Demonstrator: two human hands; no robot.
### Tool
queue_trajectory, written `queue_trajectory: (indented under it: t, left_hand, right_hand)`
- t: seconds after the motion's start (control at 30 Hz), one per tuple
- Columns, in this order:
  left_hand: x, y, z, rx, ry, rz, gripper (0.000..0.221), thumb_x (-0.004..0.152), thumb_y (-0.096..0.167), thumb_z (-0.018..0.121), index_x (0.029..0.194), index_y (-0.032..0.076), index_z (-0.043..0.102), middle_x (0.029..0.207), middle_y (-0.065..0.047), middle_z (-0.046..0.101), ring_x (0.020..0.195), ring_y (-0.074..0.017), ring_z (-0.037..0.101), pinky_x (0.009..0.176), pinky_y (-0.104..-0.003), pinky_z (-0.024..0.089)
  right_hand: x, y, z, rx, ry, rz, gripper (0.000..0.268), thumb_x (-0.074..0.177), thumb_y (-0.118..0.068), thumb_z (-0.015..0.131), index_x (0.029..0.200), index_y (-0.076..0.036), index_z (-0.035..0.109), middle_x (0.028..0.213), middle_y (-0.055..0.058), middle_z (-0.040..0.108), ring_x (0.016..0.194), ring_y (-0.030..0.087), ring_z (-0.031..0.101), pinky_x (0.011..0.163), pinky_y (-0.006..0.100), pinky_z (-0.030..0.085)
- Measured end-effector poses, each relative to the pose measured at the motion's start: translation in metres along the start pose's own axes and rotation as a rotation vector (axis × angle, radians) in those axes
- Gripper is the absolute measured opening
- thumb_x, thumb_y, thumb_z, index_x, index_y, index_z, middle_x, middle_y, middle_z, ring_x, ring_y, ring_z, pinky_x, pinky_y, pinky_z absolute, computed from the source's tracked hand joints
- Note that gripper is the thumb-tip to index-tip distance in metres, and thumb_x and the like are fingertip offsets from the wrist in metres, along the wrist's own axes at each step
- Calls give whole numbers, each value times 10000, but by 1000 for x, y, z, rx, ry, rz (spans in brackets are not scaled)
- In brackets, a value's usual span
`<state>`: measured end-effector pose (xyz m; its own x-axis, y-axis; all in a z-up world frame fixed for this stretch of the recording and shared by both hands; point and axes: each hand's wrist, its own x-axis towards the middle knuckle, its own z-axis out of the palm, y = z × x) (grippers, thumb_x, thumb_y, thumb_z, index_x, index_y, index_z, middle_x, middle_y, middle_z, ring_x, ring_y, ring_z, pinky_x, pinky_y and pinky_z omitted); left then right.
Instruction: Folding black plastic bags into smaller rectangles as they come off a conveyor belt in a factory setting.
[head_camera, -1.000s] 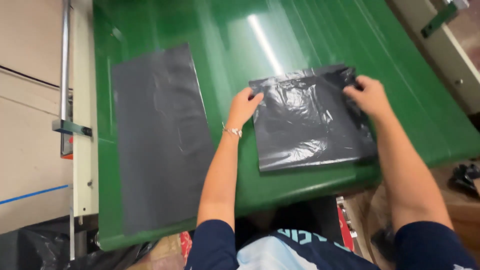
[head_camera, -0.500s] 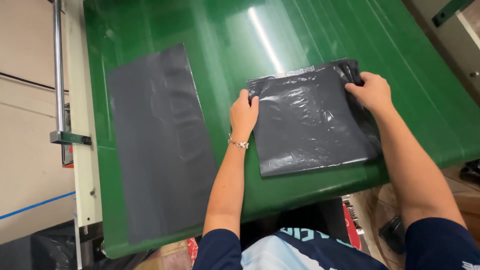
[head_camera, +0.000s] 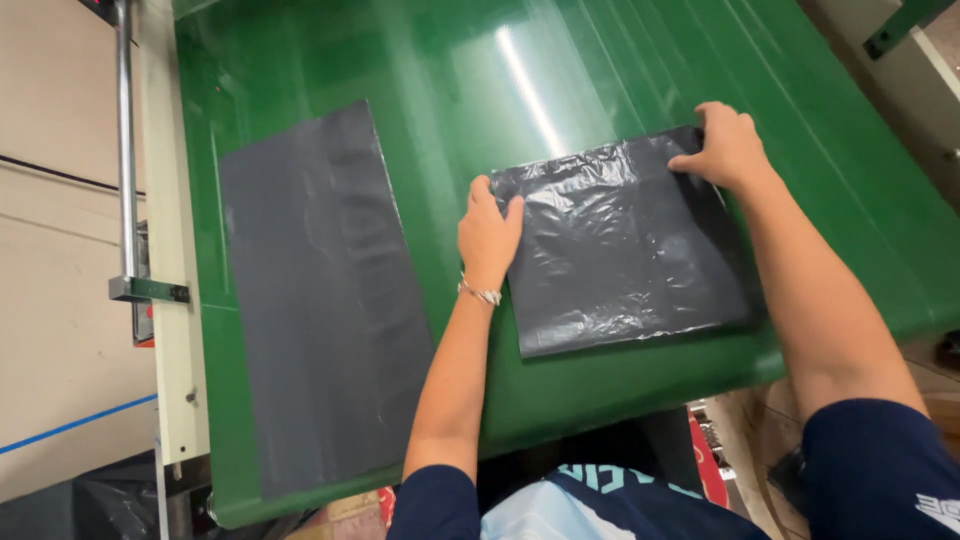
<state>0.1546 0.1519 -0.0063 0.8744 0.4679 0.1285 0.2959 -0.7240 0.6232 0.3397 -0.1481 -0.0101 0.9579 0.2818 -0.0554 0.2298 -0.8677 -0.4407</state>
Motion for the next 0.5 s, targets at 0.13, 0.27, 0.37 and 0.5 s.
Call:
queue_trajectory:
  t: [0.13,0.27,0.37,0.5]
  left_hand:
    - [-30,12,17,332,275,338,545,787,398,742,1216,123,550,1028,-73,565,946,-309,598,637,-468,579]
    - [-57,19,49,137,75,789,370,851,484,602,1073,188,614,1052,-14,597,1061,-249,593,715,-379,532]
    - [-79,14,59,165,-88,912,518,876,588,539,1187,176,579,1232,-22,572,1273,-247,512,930,-444,499]
    - [-88,10,47,282,-261,918,677,920,644,450,1394,164,502,1485,-61,481,1451,-289,371,1098,-622,397]
  right_hand:
    - [30,17,19,-39,-105,48,714,728,-301,852,1286,20,542,1252,268,618,1221,453,556,963,602,473]
    - [58,23,30,-153,-226,69,582,665,-430,847,1129,-106,714,1172,172,719,1176,374,633,920,540,514]
    - [42,17,36,-167,-121,42,441,716,-399,789,1072,-150,711,1085,154,734,1101,375,668,875,517,532]
    - [-27,-8,20,70,239,-56,393,844,-286,739,1213,-273,602,1081,81,712,1053,360,660,855,510,530]
